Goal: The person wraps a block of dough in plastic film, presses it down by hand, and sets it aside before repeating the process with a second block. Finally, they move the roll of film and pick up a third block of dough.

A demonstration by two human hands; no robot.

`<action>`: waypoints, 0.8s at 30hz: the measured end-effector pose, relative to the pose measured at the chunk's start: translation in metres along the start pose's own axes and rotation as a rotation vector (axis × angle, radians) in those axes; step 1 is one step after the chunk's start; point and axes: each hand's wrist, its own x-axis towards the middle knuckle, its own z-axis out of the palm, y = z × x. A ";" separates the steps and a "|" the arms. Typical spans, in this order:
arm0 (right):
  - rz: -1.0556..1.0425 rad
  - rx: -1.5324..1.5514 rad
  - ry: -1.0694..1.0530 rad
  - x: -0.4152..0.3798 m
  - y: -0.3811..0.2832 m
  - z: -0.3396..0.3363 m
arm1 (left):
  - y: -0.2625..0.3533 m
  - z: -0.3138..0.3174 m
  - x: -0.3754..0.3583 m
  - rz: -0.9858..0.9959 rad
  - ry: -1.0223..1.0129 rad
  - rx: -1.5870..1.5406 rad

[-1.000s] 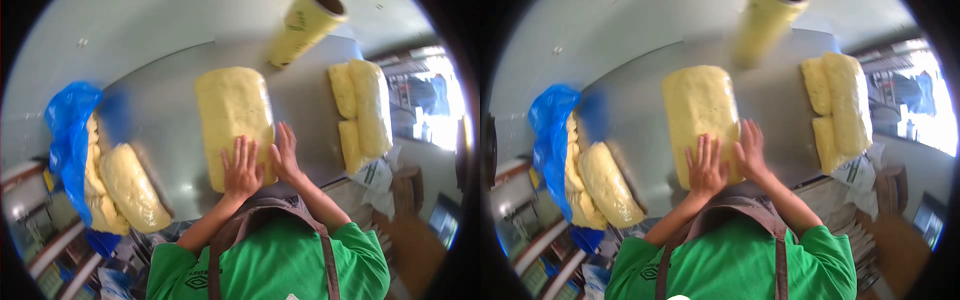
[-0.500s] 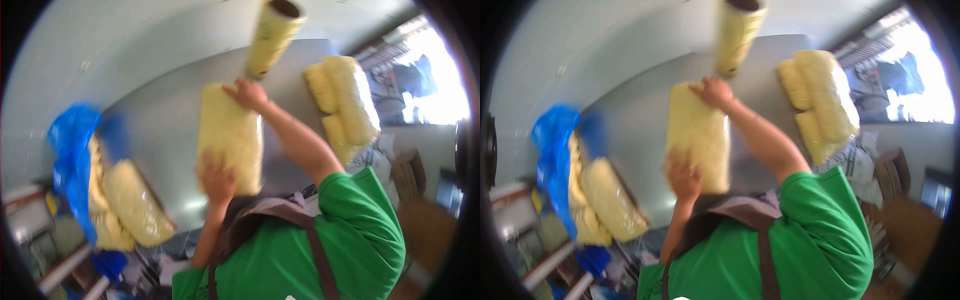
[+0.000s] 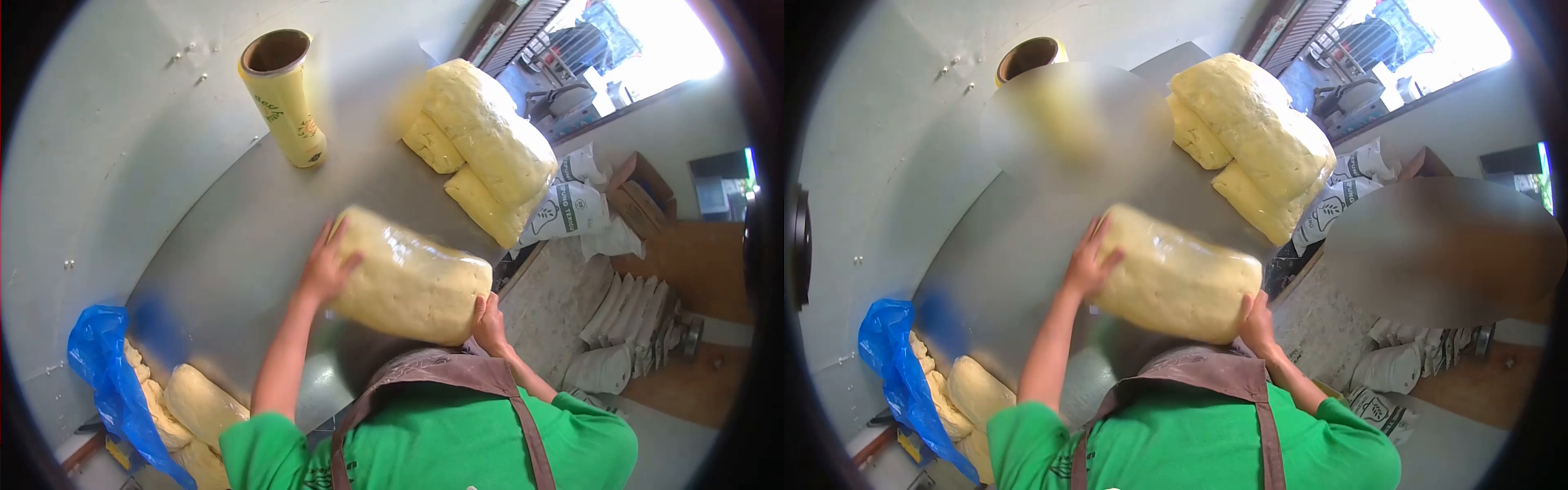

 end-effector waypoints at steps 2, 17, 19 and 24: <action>0.032 -0.102 -0.133 0.010 -0.003 -0.016 | 0.011 0.004 0.075 0.108 0.076 0.198; -1.165 -0.610 0.033 0.160 -0.201 0.070 | -0.014 -0.038 -0.073 -0.341 0.682 0.138; -1.175 -0.663 0.019 0.169 -0.193 0.079 | -0.007 -0.069 -0.164 -0.421 1.035 0.230; -1.138 -0.686 0.069 0.169 -0.191 0.082 | -0.030 -0.050 -0.424 -1.222 1.731 0.690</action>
